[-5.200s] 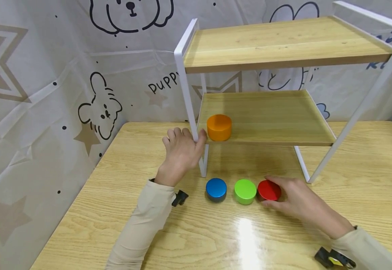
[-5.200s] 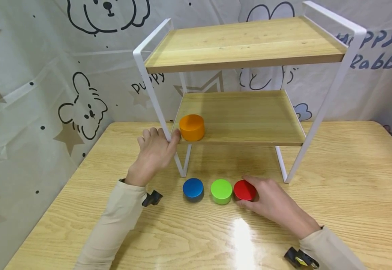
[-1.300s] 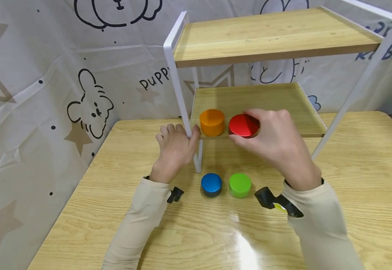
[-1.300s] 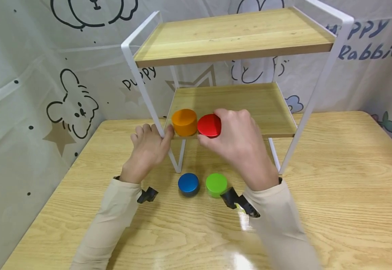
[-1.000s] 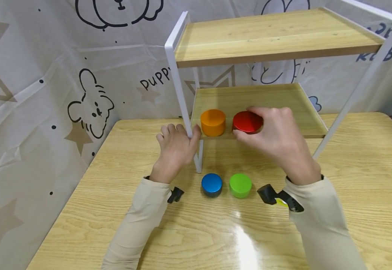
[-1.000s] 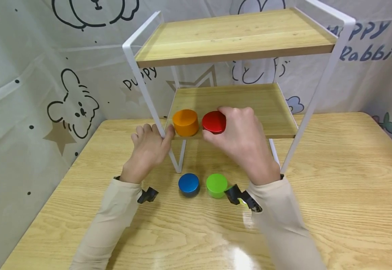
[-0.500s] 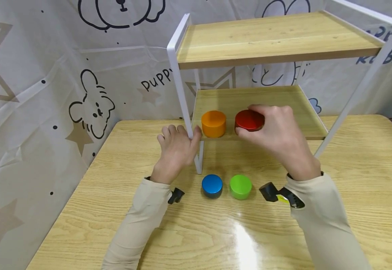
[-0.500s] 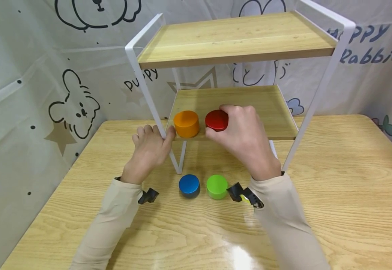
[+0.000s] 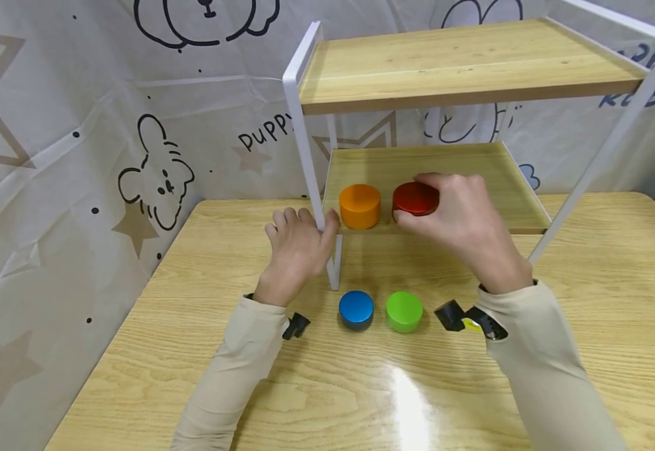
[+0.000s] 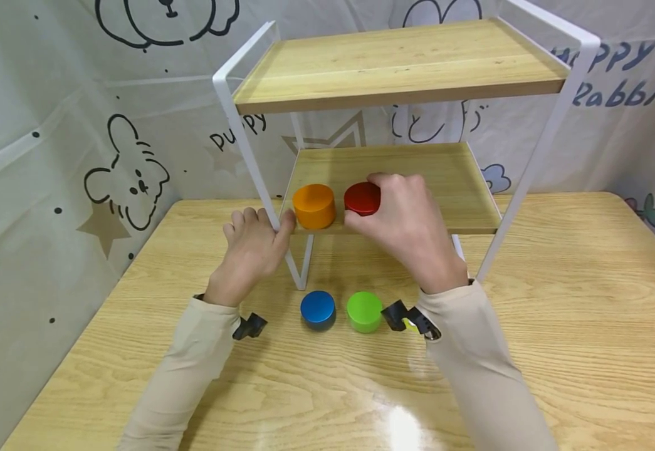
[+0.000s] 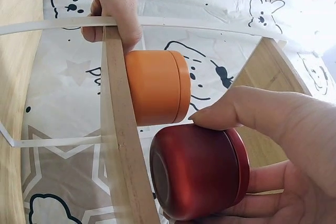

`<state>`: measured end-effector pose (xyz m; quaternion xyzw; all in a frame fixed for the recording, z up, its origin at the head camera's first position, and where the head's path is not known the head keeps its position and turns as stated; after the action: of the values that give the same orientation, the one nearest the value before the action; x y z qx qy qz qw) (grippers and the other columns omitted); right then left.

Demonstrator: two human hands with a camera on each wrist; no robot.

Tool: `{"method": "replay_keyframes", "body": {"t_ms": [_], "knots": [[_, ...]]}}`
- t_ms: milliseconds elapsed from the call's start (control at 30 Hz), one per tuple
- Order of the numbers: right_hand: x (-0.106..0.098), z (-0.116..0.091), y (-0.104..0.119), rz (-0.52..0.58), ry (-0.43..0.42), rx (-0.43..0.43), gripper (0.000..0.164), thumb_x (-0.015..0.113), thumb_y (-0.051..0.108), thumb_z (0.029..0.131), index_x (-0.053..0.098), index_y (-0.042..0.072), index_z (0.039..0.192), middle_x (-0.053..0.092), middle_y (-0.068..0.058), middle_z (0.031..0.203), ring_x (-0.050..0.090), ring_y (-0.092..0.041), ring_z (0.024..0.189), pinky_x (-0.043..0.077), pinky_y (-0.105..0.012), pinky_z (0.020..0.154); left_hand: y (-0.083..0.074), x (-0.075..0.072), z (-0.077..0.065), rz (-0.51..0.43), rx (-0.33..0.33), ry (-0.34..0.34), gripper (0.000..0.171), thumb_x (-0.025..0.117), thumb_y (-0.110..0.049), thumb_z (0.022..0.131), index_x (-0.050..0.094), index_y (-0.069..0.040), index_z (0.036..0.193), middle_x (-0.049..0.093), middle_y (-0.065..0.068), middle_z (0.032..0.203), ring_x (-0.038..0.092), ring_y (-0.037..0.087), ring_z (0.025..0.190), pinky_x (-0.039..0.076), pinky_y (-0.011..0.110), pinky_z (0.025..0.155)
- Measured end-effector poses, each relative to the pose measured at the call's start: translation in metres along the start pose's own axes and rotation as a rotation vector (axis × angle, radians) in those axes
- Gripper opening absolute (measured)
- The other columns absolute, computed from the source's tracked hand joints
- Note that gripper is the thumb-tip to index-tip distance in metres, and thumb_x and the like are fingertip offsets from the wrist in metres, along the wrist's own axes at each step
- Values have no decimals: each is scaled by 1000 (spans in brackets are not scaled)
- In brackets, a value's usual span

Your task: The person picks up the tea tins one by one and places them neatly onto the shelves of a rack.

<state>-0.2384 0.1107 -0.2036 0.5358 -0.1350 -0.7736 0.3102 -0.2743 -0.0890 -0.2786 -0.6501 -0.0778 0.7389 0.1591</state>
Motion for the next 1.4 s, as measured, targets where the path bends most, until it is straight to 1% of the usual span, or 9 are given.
{"method": "replay_keyframes", "body": {"t_ms": [167,300,500,733,833,933,1100,1200,1400], "knots": [[3,3,0,-24,23,-5,42,71,24,77,67,-4,109,68,-21,95,62,-32,75,50,-42,67,1,0,0,-5,-11,-8,59,18,-49,99,49,0,83,42,17,88,35,37,92,26,48,81],[6,3,-2,-37,41,-6,45,71,26,79,66,-5,111,67,-23,98,61,-34,78,50,-43,68,2,3,0,-4,-17,-2,59,19,-49,99,49,0,85,43,17,89,35,37,93,26,48,82],[8,0,-3,-39,0,-52,46,70,21,80,63,-9,114,66,-25,101,62,-35,79,52,-45,69,1,1,1,2,-7,-19,60,19,-48,99,48,1,84,42,18,89,35,37,91,25,48,81],[13,-1,-2,-46,-10,-87,48,72,18,79,61,-10,116,64,-25,101,62,-36,79,52,-44,69,1,1,0,-14,-12,-13,58,19,-48,100,48,0,83,42,17,87,34,37,91,25,48,81],[14,-1,-2,-44,-17,-93,51,73,17,78,59,-10,119,64,-26,105,62,-36,81,53,-44,70,1,1,0,-18,-7,-12,58,20,-48,100,48,0,83,42,17,87,34,37,90,25,47,80],[15,-2,-4,-26,-22,-92,58,74,16,78,55,-9,126,62,-27,112,62,-38,87,53,-46,74,1,1,0,-15,-6,-8,58,19,-48,100,48,0,83,42,16,87,34,36,90,25,47,80],[20,-6,-12,32,-30,-54,71,75,16,78,44,-4,138,56,-26,124,58,-39,99,51,-50,81,0,3,1,-10,-1,8,59,18,-49,100,49,-1,83,42,16,87,34,36,89,25,46,79],[21,-8,-14,54,-36,-42,76,75,17,78,39,-2,142,55,-26,126,58,-39,101,51,-50,81,0,4,1,-14,-3,12,59,18,-50,99,49,-1,84,42,16,88,34,36,89,25,47,79],[19,-9,-10,68,-29,-68,81,78,16,76,37,-1,144,54,-27,126,58,-40,102,50,-50,83,2,3,2,-23,-10,6,59,18,-49,99,49,-1,85,42,16,88,34,36,90,25,47,80]]}}
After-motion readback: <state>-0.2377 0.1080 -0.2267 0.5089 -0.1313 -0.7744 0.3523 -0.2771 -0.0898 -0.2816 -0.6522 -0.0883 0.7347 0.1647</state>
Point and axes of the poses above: each hand's wrist, its own z-axis towards the middle knuckle, its own x-axis out of the palm, y = z × x, the point moved 8 cm from there along z, towards the middle knuckle
